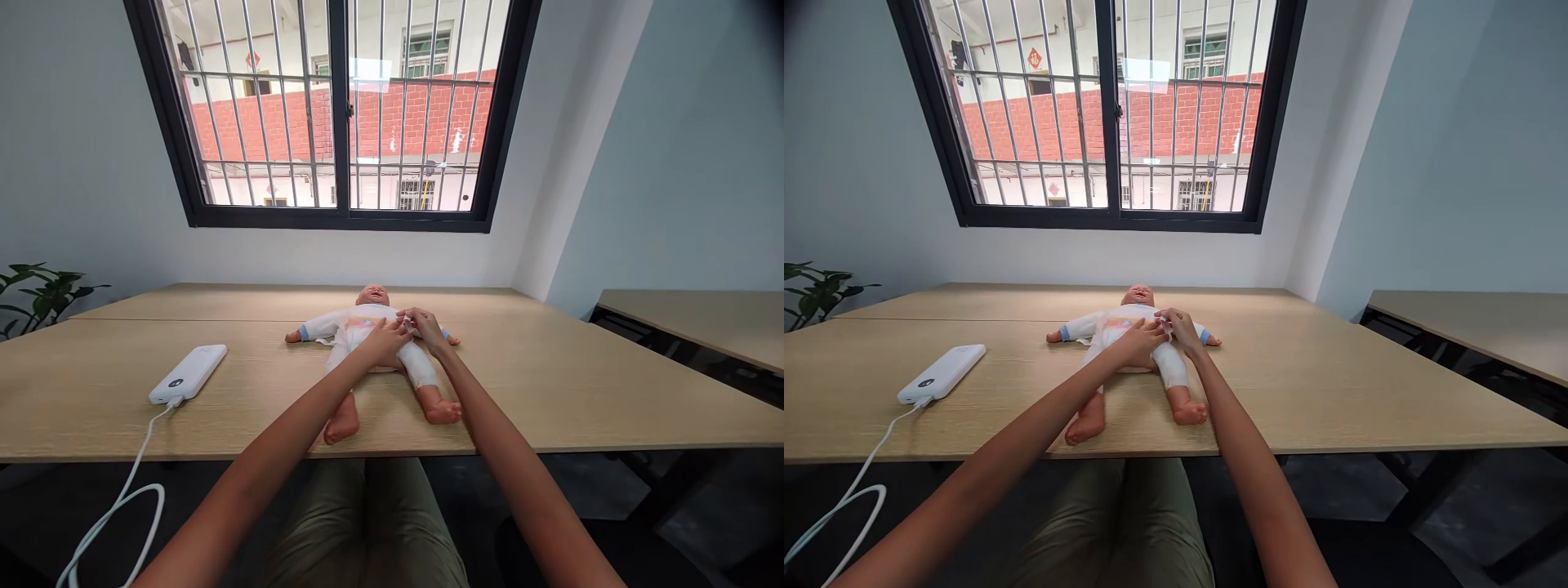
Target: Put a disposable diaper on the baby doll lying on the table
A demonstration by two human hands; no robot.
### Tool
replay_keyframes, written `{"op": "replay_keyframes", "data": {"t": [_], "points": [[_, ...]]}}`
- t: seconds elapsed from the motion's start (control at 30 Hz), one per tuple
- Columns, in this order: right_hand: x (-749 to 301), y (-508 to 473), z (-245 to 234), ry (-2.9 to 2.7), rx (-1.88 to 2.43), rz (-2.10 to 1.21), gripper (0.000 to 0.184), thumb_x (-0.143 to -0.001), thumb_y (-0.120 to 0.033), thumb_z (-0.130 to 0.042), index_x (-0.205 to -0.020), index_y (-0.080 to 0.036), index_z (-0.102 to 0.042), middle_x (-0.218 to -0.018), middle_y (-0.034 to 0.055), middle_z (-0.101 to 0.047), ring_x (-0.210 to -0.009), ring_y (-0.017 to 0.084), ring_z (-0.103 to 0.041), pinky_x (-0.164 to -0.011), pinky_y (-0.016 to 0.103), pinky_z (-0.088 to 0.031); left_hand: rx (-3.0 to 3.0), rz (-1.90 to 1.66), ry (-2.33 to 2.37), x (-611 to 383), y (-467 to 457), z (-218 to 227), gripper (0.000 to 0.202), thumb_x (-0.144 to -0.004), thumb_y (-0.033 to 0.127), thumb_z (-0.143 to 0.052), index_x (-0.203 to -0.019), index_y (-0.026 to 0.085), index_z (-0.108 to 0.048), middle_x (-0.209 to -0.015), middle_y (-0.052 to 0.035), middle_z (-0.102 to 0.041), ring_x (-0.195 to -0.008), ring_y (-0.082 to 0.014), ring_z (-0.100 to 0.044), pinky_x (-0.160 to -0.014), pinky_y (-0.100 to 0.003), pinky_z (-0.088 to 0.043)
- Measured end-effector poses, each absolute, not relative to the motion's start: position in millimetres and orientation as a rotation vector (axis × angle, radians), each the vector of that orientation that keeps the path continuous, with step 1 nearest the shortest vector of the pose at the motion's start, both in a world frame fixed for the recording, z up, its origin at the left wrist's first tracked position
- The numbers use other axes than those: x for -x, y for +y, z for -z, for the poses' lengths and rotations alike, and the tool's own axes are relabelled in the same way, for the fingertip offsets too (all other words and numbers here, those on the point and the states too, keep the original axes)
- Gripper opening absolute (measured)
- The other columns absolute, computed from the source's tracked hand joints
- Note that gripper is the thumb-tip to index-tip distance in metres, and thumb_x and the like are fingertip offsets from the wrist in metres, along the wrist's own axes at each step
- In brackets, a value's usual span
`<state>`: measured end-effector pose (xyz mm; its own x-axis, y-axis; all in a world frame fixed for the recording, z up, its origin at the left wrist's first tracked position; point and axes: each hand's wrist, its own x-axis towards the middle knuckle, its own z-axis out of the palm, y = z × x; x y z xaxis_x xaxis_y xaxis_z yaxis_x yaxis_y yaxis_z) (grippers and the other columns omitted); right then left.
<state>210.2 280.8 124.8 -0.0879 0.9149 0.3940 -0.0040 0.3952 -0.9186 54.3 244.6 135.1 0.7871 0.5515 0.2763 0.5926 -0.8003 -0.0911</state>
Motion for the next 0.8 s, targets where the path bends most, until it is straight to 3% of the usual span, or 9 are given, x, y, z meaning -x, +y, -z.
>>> {"op": "replay_keyframes", "data": {"t": [0.1, 0.23, 0.4, 0.57, 0.8], "points": [[-207, 278, -126, -1.499, 0.867, -0.945, 0.029, -0.068, -0.049, -0.06, -0.068, -0.019, -0.061, -0.074, 0.0012, -0.06, -0.071, 0.015, -0.053, -0.07, 0.026, -0.042, 2.692, 0.381, -1.016, -51, 222, -133, 0.047, -0.078, 0.019, -0.066, -0.124, 0.017, -0.059, -0.141, -0.0205, -0.053, -0.138, -0.0393, -0.039, -0.111, -0.061, -0.032], [-203, 271, -126, -1.617, 0.898, -0.884, 0.038, -0.071, -0.056, -0.064, -0.064, -0.019, -0.056, -0.067, -0.0018, -0.051, -0.068, 0.014, -0.047, -0.069, 0.028, -0.041, 2.668, 0.307, -0.959, -48, 209, -128, 0.044, -0.084, 0.016, -0.055, -0.129, 0.019, -0.056, -0.145, -0.0174, -0.05, -0.142, -0.0339, -0.035, -0.107, -0.059, -0.037], [-204, 272, -122, -1.806, 0.936, -0.815, 0.047, -0.071, -0.065, -0.067, -0.066, -0.018, -0.06, -0.078, 0.0012, -0.056, -0.076, 0.016, -0.049, -0.071, 0.029, -0.041, 2.673, 0.288, -0.807, -46, 213, -121, 0.042, -0.087, 0.016, -0.054, -0.128, 0.017, -0.057, -0.14, -0.0165, -0.054, -0.136, -0.0333, -0.041, -0.106, -0.051, -0.039], [-206, 283, -115, -1.847, 1.03, -0.832, 0.049, -0.073, -0.067, -0.064, -0.064, -0.019, -0.058, -0.069, -0.0005, -0.053, -0.069, 0.015, -0.048, -0.068, 0.029, -0.041, 2.648, 0.328, -0.616, -50, 214, -115, 0.038, -0.087, 0.007, -0.047, -0.123, 0.013, -0.059, -0.125, -0.0144, -0.063, -0.126, -0.03, -0.05, -0.113, -0.051, -0.031], [-198, 299, -104, -1.823, 1.093, -0.846, 0.042, -0.083, -0.059, -0.061, -0.07, -0.019, -0.068, -0.081, 0.0073, -0.07, -0.084, 0.024, -0.062, -0.083, 0.037, -0.049, 2.628, 0.377, -0.53, -57, 221, -106, 0.029, -0.089, 0.005, -0.049, -0.11, 0.017, -0.065, -0.116, -0.0126, -0.068, -0.119, -0.0294, -0.054, -0.11, -0.048, -0.033]]}}
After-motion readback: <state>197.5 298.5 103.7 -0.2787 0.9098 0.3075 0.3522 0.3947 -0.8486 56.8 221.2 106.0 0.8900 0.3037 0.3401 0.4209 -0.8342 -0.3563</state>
